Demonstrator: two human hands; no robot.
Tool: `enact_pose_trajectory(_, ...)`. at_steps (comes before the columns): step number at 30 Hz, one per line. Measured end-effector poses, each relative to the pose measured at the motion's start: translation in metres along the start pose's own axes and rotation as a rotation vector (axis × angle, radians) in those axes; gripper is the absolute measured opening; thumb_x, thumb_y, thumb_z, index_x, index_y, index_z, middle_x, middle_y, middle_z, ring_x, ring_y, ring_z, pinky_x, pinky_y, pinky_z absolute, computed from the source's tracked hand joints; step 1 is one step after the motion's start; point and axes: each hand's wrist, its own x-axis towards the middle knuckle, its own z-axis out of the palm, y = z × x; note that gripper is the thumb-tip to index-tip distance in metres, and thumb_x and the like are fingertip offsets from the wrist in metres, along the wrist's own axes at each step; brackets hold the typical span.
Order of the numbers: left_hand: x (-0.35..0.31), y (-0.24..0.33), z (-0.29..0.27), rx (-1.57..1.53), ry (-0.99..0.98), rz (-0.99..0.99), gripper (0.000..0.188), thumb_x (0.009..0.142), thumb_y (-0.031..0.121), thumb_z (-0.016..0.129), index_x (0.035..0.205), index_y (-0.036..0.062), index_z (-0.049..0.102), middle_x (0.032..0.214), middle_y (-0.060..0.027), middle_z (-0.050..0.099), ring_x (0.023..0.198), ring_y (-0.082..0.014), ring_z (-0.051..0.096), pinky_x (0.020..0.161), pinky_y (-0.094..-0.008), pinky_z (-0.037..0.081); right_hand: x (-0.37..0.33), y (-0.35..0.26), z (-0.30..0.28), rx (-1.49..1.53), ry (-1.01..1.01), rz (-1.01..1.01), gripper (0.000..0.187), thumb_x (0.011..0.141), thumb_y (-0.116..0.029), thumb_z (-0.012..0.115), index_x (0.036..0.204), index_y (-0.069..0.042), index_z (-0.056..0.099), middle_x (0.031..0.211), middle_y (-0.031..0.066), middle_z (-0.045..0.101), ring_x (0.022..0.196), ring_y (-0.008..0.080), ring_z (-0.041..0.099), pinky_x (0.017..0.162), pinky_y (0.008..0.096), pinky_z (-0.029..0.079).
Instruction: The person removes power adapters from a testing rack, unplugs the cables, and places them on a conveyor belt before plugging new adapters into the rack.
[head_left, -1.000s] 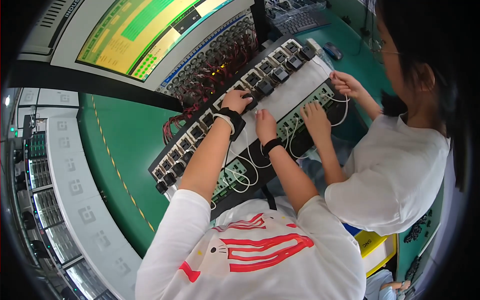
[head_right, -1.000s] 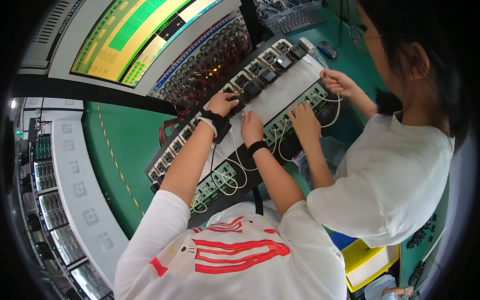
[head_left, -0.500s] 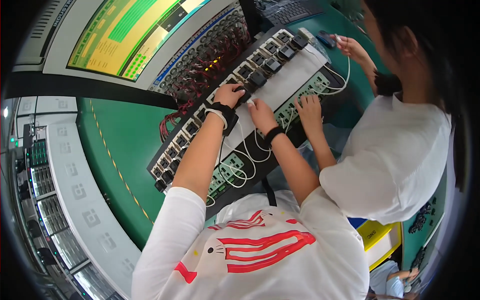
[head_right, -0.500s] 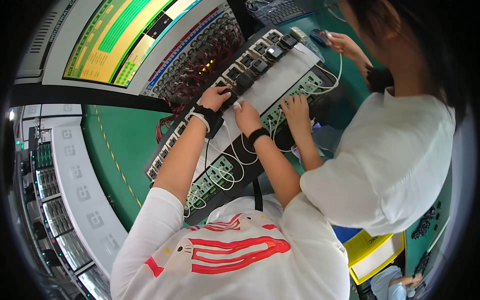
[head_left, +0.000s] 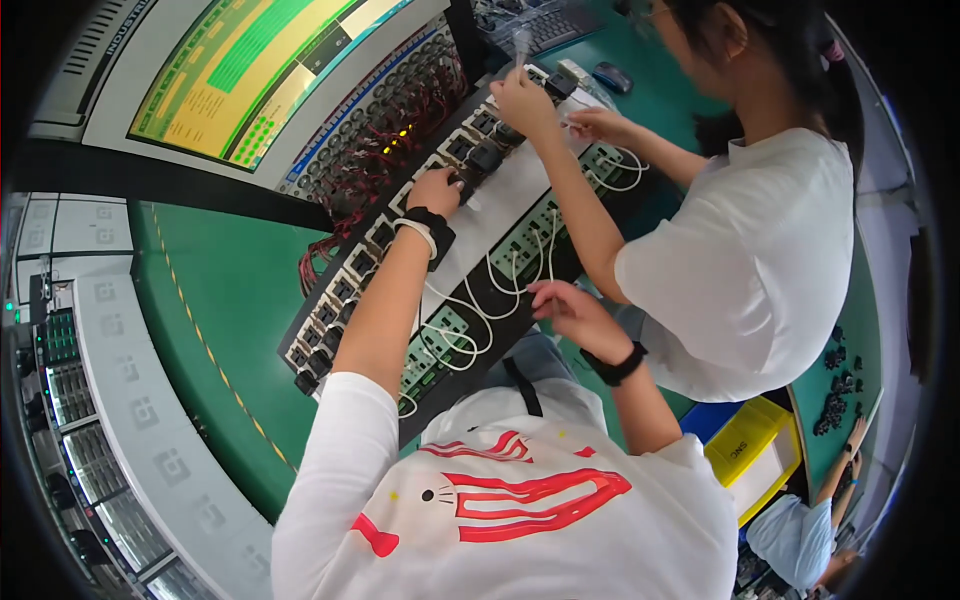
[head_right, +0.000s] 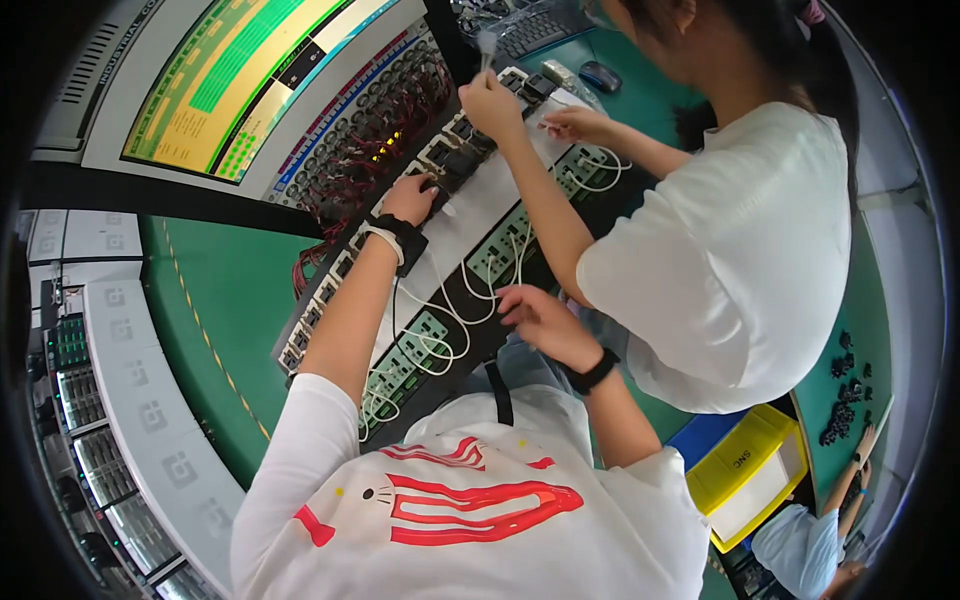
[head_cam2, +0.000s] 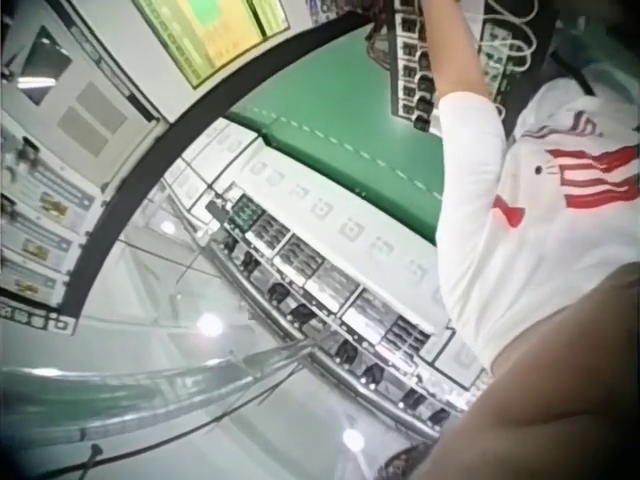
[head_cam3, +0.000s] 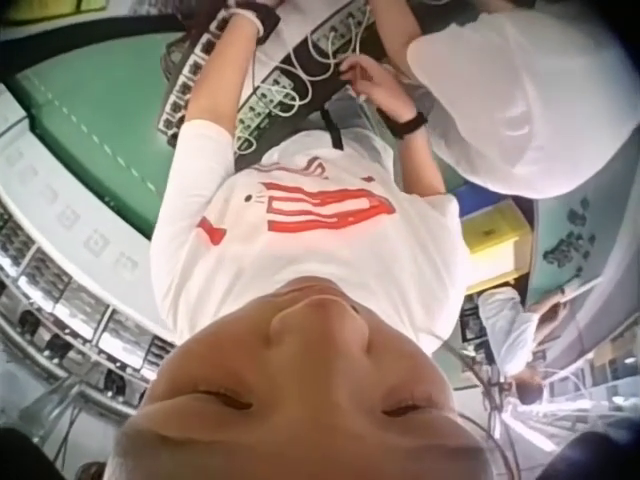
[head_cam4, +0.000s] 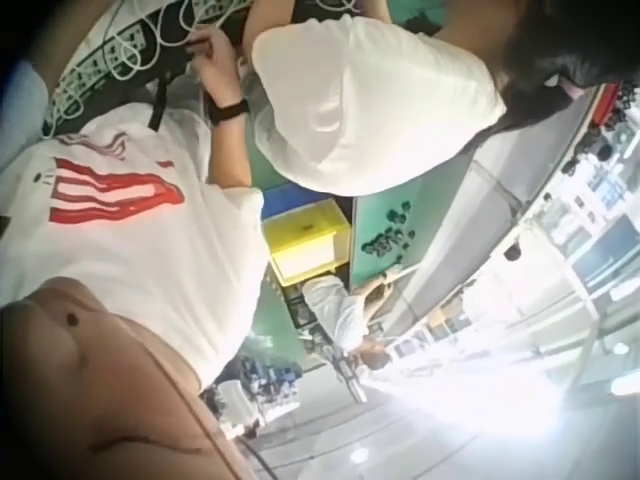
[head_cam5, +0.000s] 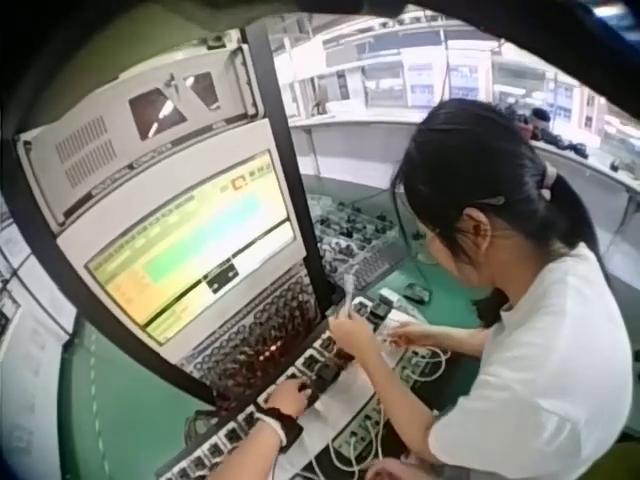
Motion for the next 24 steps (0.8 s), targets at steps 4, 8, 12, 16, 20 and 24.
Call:
enact_pose_trajectory(4,0.012,0.033,0.01,0.05,0.107,0.102,0.045,0.08,0.029,0.057,0.118,0.0051,0.057,0.12,-0.0172,0.056,0.112,-0.0339,0.051,0.094,-0.0427,0.042,-0.014,-0.07,-0.005,0.456,-0.245,-0.04,0.027,0.079,0.0,0.06,0.105,-0.003,0.053,0.1,0.003,0.059,0.091,0.0115,0.057,0.079,0.0262,0.047)
enact_pose_trajectory(8,0.029,0.042,0.013,-0.057,0.063,0.014,0.05,0.083,0.036,0.056,0.122,0.005,0.054,0.116,-0.0208,0.058,0.109,-0.0352,0.054,0.092,-0.0416,0.043,0.016,-0.096,0.006,-0.349,0.065,-0.2,0.014,0.08,-0.008,0.067,0.087,-0.004,0.056,0.088,0.0009,0.054,0.077,0.0096,0.049,0.065,0.0251,0.04)
enact_pose_trajectory(12,0.038,0.035,0.016,-0.111,0.041,-0.011,0.051,0.082,0.038,0.059,0.121,0.0048,0.056,0.111,-0.0231,0.06,0.105,-0.0359,0.057,0.091,-0.0391,0.044,0.061,-0.102,0.019,-0.364,0.339,-0.774,0.021,0.08,-0.017,0.068,0.085,-0.004,0.052,0.075,0.0016,0.049,0.063,0.0097,0.045,0.056,0.0239,0.037)
enact_pose_trajectory(16,0.041,0.034,0.016,-0.171,-0.014,-0.032,0.049,0.08,0.032,0.061,0.122,0.0074,0.056,0.112,-0.02,0.06,0.106,-0.0344,0.056,0.091,-0.0397,0.044,0.105,-0.09,0.044,0.066,0.41,-0.353,0.019,0.09,-0.023,0.057,0.093,-0.008,0.046,0.079,-0.0018,0.044,0.061,0.008,0.042,0.053,0.0209,0.034)
enact_pose_trajectory(20,0.039,0.041,0.013,-0.14,-0.029,-0.076,0.048,0.08,0.032,0.062,0.122,0.0092,0.057,0.111,-0.0201,0.061,0.105,-0.0345,0.057,0.09,-0.0402,0.044,0.177,0.008,0.039,0.567,0.462,0.131,0.025,0.095,-0.035,0.044,0.095,-0.01,0.051,0.072,-0.003,0.044,0.05,0.0083,0.036,0.041,0.0214,0.028)
enact_pose_trajectory(24,0.04,0.048,0.008,-0.167,-0.042,-0.083,0.048,0.08,0.031,0.062,0.122,0.0086,0.057,0.11,-0.0206,0.061,0.104,-0.0346,0.057,0.09,-0.0407,0.044,0.227,0.086,0.019,0.15,0.639,0.046,0.022,0.095,-0.031,0.043,0.094,-0.011,0.052,0.067,-0.0032,0.041,0.049,0.0084,0.036,0.041,0.0218,0.027)
